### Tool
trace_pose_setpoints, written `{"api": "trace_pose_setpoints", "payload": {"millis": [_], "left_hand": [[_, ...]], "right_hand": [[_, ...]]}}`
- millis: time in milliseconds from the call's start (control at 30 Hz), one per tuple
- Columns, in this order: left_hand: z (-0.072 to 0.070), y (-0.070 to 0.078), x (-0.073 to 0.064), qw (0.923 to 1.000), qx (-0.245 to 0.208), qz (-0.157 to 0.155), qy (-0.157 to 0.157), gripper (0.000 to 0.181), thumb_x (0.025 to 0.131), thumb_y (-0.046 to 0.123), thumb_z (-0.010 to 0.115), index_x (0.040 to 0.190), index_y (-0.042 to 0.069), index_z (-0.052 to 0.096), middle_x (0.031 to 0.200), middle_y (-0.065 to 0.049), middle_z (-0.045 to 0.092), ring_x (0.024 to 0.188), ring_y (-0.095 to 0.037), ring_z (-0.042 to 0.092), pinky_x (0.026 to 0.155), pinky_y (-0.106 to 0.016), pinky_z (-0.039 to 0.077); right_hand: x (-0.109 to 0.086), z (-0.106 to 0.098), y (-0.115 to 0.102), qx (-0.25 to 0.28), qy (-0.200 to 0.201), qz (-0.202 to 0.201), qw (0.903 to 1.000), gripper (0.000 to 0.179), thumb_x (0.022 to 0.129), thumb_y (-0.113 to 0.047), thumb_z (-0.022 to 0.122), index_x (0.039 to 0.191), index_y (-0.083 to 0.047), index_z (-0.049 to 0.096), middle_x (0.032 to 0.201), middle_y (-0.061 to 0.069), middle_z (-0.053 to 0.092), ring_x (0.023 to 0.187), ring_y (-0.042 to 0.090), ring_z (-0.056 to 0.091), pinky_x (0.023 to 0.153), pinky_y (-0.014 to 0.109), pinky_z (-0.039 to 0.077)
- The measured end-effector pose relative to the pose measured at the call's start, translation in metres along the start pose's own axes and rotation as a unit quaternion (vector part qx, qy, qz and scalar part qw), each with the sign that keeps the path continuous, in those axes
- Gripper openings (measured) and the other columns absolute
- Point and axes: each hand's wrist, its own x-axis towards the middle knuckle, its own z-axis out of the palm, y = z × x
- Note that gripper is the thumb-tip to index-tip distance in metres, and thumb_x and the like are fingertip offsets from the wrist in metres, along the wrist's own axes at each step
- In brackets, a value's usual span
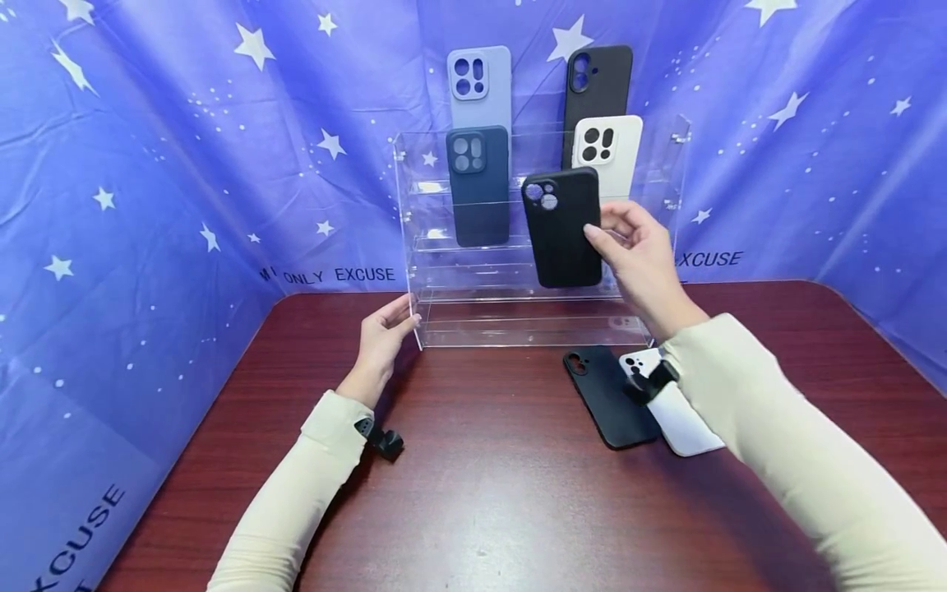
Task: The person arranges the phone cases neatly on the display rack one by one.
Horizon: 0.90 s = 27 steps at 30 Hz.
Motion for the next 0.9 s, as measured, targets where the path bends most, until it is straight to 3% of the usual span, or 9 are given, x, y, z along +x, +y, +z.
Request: {"api": "trace_pose_setpoints", "payload": {"millis": [133, 400, 633, 900], "left_hand": [[-0.001, -0.001, 0.000, 1.0000, 0.005, 0.000, -0.002, 0.043, 0.082, -0.013, 0.060, 0.124, -0.007, 0.056, 0.123, -0.028, 0.056, 0.112, -0.032, 0.057, 0.078, -0.013, 0.051], [-0.002, -0.002, 0.000, 0.9999, 0.012, 0.004, -0.005, 0.043, 0.082, -0.012, 0.061, 0.124, -0.007, 0.057, 0.123, -0.026, 0.056, 0.091, -0.005, 0.064, 0.078, -0.013, 0.051], [-0.002, 0.000, 0.000, 0.9997, 0.023, 0.010, -0.003, 0.043, 0.082, -0.012, 0.061, 0.124, -0.007, 0.056, 0.123, -0.025, 0.057, 0.109, -0.028, 0.059, 0.078, -0.015, 0.052], [-0.002, -0.001, 0.001, 0.9995, 0.029, 0.011, -0.002, 0.042, 0.082, -0.012, 0.061, 0.124, -0.007, 0.057, 0.122, -0.025, 0.058, 0.108, -0.030, 0.059, 0.077, -0.014, 0.051]], "right_hand": [[0.014, 0.016, 0.012, 0.038, 0.012, -0.008, 0.9992, 0.026, 0.083, 0.013, 0.061, 0.091, -0.012, 0.064, 0.077, -0.003, 0.067, 0.072, 0.006, 0.062, 0.069, 0.016, 0.051], [0.036, 0.035, 0.037, 0.095, 0.026, -0.013, 0.9951, 0.025, 0.083, 0.011, 0.063, 0.089, -0.014, 0.062, 0.074, -0.001, 0.064, 0.067, 0.007, 0.060, 0.062, 0.016, 0.049], [0.043, 0.059, 0.054, 0.070, 0.053, -0.024, 0.9959, 0.028, 0.082, 0.013, 0.063, 0.086, -0.015, 0.061, 0.072, -0.002, 0.064, 0.068, 0.006, 0.060, 0.066, 0.018, 0.049], [0.037, 0.070, 0.071, 0.029, 0.092, 0.005, 0.9953, 0.019, 0.081, 0.009, 0.066, 0.090, -0.008, 0.063, 0.074, -0.003, 0.066, 0.071, 0.007, 0.061, 0.069, 0.019, 0.051]]}}
